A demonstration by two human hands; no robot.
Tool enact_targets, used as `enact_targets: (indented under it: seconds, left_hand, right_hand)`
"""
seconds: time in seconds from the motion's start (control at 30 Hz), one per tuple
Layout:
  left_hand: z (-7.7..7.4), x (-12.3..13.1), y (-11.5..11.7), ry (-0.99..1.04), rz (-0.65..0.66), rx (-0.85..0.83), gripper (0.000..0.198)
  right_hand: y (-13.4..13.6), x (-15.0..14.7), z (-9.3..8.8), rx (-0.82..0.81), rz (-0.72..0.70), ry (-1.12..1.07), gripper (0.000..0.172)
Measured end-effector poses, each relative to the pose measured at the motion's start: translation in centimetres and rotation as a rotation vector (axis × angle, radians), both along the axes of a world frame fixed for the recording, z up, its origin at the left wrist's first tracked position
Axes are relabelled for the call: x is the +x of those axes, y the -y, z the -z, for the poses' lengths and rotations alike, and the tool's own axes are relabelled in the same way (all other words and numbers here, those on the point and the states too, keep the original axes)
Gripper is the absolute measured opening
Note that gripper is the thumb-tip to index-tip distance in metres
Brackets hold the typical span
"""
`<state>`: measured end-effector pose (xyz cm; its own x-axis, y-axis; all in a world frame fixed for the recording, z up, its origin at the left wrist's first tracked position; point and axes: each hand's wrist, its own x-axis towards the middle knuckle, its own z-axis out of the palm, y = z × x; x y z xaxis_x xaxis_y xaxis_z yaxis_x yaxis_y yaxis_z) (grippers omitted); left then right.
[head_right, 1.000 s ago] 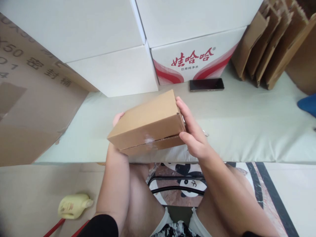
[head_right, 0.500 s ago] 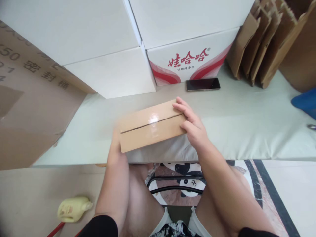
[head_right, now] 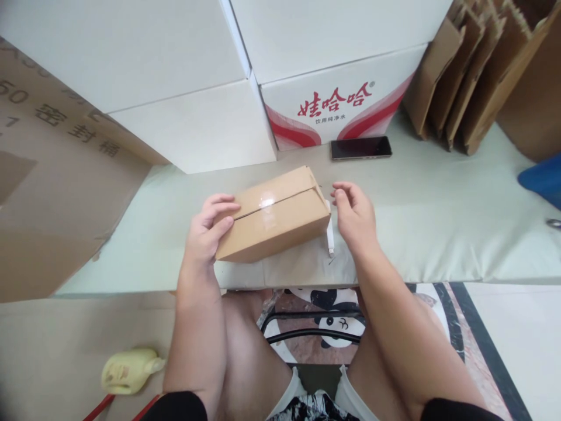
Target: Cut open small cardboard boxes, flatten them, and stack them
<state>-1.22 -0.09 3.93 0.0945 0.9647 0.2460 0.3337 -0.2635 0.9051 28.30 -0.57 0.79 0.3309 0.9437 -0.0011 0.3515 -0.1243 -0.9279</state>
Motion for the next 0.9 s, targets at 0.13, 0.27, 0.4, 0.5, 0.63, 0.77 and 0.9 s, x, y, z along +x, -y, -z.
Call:
enact_targets:
  seconds: [0.13, 0.27, 0.4, 0.5, 0.63, 0.77, 0.9]
  left_hand:
    - [-0.1, -0.1, 0.0, 0.031, 0.016, -0.039, 0.03]
    - [0.0, 0.0, 0.0, 0.058, 0.015, -0.035, 0.03]
    - [-0.1, -0.1, -0.2, 0.021, 0.037, -0.03, 0.03]
    - [-0.9, -0.3, -0.2, -0.067, 0.064, -0.073, 0.032]
    - [-2.6, -0.3, 0.5, -0.265, 0.119, -0.135, 0.032]
    - [-4.1, 1.0, 1.9, -0.527, 0.067, -0.068, 0.04]
    - [-5.1, 2.8, 3.0, -0.664, 0.118, 0.006, 0.058]
  right_hand:
    - [-0.2, 1.1, 0.2, -0.362, -0.123, 0.558, 0.052]
    - [-0.1, 1.3, 0.4, -0.414, -0.266, 0.671, 0.064]
    - [-0.3, 1.0, 0.2, -0.398, -0.256, 0.51, 0.056]
    - [-0.5, 1.0, 0.0, -0.359, -0.19, 0.435, 0.031]
    - [-0.7, 1.2, -0.2, -0.274, -0.088, 0.206, 0.008]
    - [-1.0, 1.2, -0.7, -0.115, 0.017, -0.185, 0.015]
    - [-1.6, 2.0, -1.1, 0.059, 0.11, -0.554, 0.026]
